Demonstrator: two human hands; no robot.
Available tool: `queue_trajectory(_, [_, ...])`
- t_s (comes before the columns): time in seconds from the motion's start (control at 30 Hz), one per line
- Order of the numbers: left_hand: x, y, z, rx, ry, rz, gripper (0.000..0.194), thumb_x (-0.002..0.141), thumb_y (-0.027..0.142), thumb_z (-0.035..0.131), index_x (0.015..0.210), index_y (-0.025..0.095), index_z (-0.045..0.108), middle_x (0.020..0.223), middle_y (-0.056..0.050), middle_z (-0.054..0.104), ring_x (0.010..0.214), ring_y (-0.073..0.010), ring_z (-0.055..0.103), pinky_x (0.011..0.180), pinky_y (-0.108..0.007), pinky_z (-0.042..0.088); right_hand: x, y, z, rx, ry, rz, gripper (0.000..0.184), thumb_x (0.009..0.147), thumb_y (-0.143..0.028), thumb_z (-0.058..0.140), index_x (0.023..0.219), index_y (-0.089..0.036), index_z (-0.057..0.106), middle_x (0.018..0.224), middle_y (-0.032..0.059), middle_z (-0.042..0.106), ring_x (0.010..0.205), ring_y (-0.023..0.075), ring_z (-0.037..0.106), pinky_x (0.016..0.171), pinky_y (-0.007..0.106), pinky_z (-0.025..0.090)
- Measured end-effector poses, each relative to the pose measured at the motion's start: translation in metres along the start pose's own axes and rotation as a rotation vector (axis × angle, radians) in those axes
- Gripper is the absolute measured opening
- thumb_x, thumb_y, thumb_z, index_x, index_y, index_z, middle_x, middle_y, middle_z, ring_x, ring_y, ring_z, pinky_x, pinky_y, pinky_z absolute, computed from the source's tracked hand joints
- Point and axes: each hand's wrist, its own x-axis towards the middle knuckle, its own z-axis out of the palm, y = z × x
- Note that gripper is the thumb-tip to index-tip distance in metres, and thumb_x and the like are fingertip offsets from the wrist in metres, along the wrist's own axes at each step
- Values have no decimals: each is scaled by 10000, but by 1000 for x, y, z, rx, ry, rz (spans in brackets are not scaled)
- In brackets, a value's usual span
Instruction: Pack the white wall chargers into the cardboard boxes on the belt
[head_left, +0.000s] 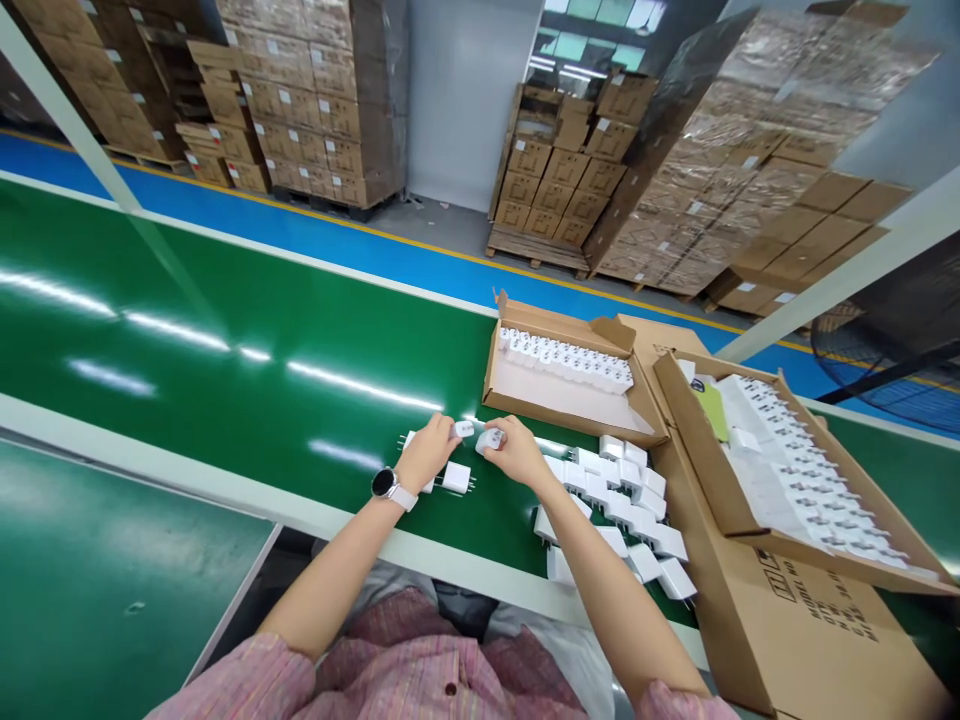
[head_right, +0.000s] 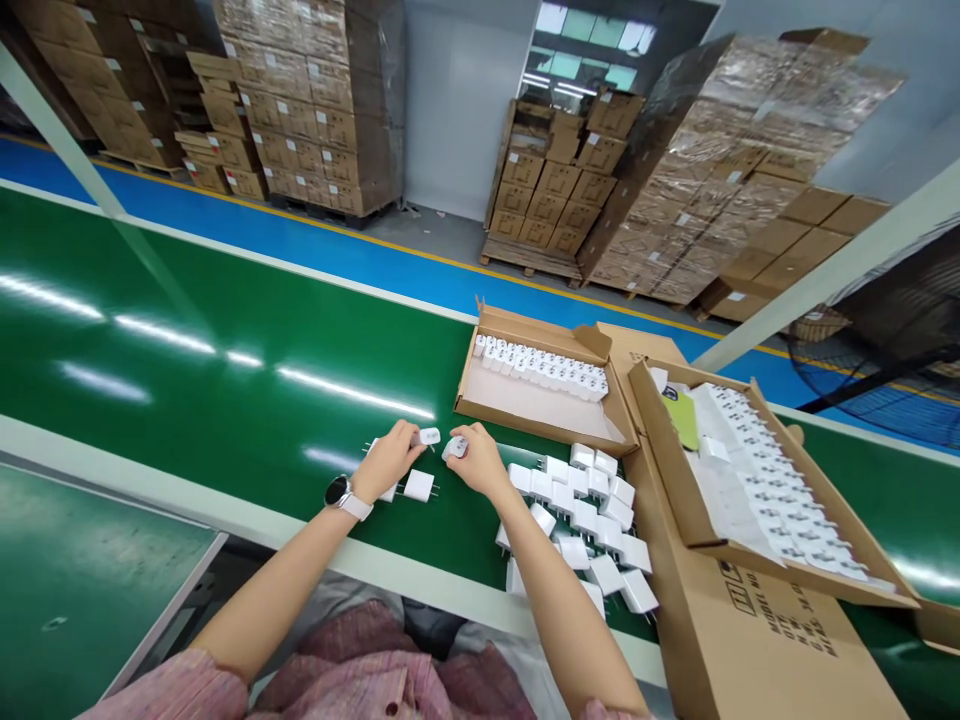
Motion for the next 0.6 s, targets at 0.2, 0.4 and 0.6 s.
queue_trajectory(0.2, [-10,-12,-21,86,-117,54,331,888,146,648,1205,229,599,1288,-102,641,1248,-310,591,1030,-437,483,-5,-16,12,-81,-84,42,463,805,-378,805,1220,-225,668,1143,71,647,988,235,665,793,311,494])
queue_trajectory(0.4, [-16,-54,-47,-61,-288,90,410,837,172,664,1244,221,635,1208,-96,652,1106,-299,647,962,-409,530,1,-23,4,-202,-187,107,305,841,-373,776,1089,-233,669,1059,62,709,898,228,667,663,275,395])
queue_trajectory(0.6, [4,-40,-41,-207,-223,79,250,826,159,650,1073,192,663,1083,-66,587,841,-214,650,833,-357,555,12,-29,-7,-152,-238,1,248,773,-237,778,1000,-193,687,932,69,717,865,234,662,698,281,413])
